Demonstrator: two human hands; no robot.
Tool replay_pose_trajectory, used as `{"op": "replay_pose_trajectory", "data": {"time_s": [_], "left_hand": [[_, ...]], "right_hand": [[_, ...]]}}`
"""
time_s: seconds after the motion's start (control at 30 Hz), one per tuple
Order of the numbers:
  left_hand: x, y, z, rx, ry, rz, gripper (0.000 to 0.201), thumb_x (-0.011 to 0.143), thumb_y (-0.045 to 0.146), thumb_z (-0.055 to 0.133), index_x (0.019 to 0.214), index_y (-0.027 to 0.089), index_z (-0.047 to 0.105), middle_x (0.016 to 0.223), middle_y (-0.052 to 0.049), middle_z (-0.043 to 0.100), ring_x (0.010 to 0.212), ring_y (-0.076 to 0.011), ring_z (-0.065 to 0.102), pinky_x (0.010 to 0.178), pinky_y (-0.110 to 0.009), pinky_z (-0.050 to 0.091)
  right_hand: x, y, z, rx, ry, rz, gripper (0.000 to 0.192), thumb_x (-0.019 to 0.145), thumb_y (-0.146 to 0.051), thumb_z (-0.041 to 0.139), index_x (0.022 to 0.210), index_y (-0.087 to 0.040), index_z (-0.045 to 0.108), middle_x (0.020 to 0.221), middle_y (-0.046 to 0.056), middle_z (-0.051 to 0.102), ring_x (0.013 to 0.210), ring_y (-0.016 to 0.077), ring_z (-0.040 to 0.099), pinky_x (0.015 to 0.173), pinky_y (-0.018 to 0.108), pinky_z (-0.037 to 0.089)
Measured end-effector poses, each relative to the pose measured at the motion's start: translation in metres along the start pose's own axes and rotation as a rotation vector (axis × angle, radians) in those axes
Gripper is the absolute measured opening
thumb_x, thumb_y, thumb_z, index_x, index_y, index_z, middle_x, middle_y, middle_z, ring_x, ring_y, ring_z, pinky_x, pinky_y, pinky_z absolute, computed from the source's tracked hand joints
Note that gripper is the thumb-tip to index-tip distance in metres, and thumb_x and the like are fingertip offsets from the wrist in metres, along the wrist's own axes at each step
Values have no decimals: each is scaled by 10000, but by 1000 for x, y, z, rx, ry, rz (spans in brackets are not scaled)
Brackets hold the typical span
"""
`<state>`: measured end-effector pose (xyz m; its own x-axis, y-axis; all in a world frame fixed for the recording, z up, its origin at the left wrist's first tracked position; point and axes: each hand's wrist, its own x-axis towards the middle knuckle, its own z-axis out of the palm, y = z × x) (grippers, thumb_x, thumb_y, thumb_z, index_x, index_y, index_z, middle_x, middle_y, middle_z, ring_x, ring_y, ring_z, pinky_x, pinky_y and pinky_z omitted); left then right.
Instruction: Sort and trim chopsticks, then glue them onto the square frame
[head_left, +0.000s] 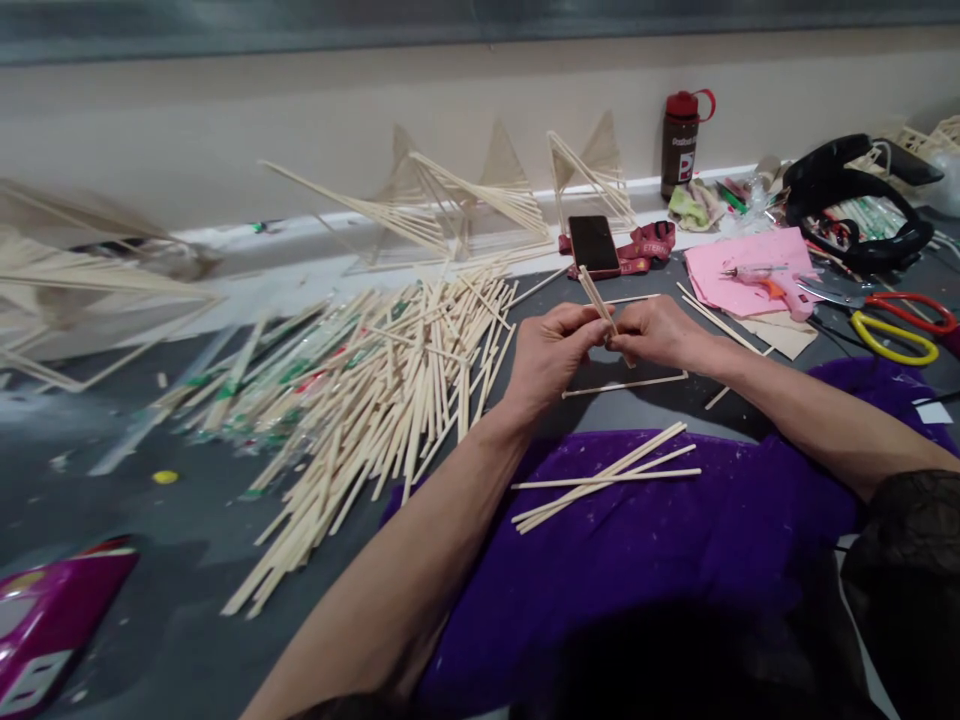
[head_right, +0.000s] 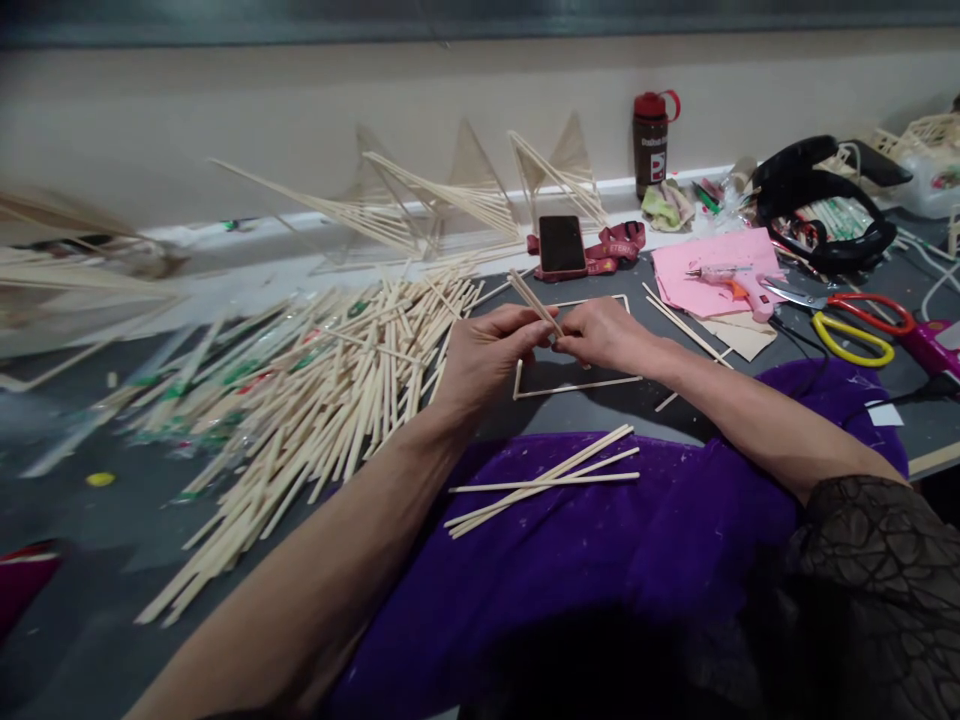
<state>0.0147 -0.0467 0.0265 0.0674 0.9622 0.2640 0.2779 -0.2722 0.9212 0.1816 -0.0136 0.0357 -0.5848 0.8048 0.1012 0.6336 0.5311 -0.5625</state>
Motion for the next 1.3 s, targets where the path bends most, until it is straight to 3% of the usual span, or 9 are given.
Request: {"op": "replay_pose_trajectory", "data": {"time_s": [0.17,0.4,0.53,0.8,1.03,1.3], "left_hand": [[0,1,2,-44,-9,-25,250,723,368,692,841,176,800,731,-27,671,596,-123,543,478,-211,422],[-2,0,7,-54,-16,-45,227,739,338,676,845,165,779,805,-37,705,627,-120,582,491,-196,437],[-2,0,6,-29,-33,4,203,774,332,649,715,168,753,874,-58,724,701,-135,619,515,-194,458],[4,0,-3,9,-71,35,199,743,365,700,678,182,747,740,-39,697,597,-115,580,491,-201,452],[10,6,8,-70,18,-78,143,671,287,715,721,153,719,591,-7,666,552,-124,609,471,-196,432],[16,10,6,-83,-53,-86,146,636,291,746,629,163,676,575,-6,671,511,-112,590,463,-201,422]], "right_hand": [[0,1,-4,-11,-100,53,327,887,-216,598,585,-129,690,588,25,658,556,94,546,584,242,316],[3,7,-3,-47,-114,-3,323,885,-196,564,594,-123,685,558,7,634,535,82,521,559,223,298],[3,11,1,-57,-104,-55,341,888,-176,549,571,-123,664,562,8,634,529,78,512,554,221,292],[4,15,9,-16,-47,-120,275,890,-182,548,670,-117,700,618,23,669,597,102,584,572,216,325],[4,19,4,77,-50,-98,278,900,-250,555,730,-116,727,618,-1,674,632,111,622,588,206,350],[2,18,3,110,-63,-63,260,895,-251,573,751,-109,737,619,6,652,622,108,604,578,209,320]]}}
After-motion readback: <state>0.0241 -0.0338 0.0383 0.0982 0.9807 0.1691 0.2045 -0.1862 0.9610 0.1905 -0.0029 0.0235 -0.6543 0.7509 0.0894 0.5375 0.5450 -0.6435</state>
